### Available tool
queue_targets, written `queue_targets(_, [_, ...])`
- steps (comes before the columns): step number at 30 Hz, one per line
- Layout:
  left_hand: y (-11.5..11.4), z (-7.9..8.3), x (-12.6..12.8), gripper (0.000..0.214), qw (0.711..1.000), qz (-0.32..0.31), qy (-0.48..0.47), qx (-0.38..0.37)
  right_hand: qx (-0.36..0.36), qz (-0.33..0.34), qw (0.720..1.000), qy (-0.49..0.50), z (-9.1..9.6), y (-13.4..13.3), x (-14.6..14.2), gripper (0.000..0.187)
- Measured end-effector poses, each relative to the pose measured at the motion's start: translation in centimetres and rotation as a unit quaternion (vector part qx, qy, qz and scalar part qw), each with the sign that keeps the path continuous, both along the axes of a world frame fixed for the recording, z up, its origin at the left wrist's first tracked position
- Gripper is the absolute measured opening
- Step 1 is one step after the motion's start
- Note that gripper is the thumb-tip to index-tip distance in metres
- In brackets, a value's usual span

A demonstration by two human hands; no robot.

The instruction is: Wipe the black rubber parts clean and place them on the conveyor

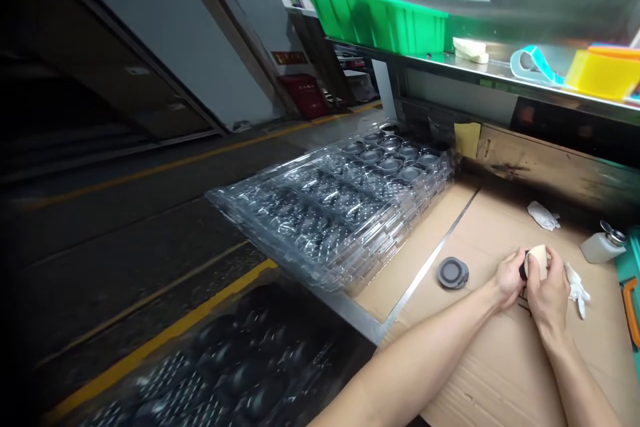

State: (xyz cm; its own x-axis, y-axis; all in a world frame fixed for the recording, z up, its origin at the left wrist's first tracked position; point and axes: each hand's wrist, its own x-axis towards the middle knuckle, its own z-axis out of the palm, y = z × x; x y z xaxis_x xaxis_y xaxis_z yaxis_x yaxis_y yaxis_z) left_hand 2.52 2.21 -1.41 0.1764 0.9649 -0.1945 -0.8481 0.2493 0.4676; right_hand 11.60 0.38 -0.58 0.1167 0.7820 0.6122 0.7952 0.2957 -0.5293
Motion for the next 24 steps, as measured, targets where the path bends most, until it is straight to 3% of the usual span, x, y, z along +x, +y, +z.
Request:
queue_targets(5, [0.2,-0.8,0.1,0.035,0.999,0.017,-0.011,-0.028,-0.013,0.047,0.998,-0.046,-1.0,-0.7,0.2,0.049])
queue_targets(9, [0.5,-1.3,0.6,0.035,0.999,0.017,-0.012,-0.039,0.025,-0.020,0.997,-0.067,-1.2,0.0,0.9,0.051])
queue_targets(12, [0.3,-0.7,0.3,0.032,0.999,0.018,-0.021,-0.046,0.005,0.001,0.998,-0.070,-0.7,0.3,0.0,0.050])
queue_targets(15, [-0.3,0.1,-0.7,0.034,0.996,-0.029,-0.010,-0.089,-0.004,-0.003,0.996,-0.088,-0.2,0.2,-0.9,0.053])
queue_targets(17, [-0.4,0.3,-1.3,0.029,0.996,-0.019,-0.004,-0.082,-0.012,-0.040,0.994,-0.100,-0.2,0.3,-0.9,0.053])
queue_targets(20, [-0.3,0.2,-1.6,0.028,0.998,-0.020,-0.018,-0.057,-0.036,0.006,0.993,-0.115,-0.7,0.1,-0.6,0.049])
queue_targets(24, [-0.6,0.3,-1.9,0.032,0.997,-0.035,-0.015,-0.066,-0.050,-0.003,0.993,-0.109,-0.7,0.0,-0.7,0.047])
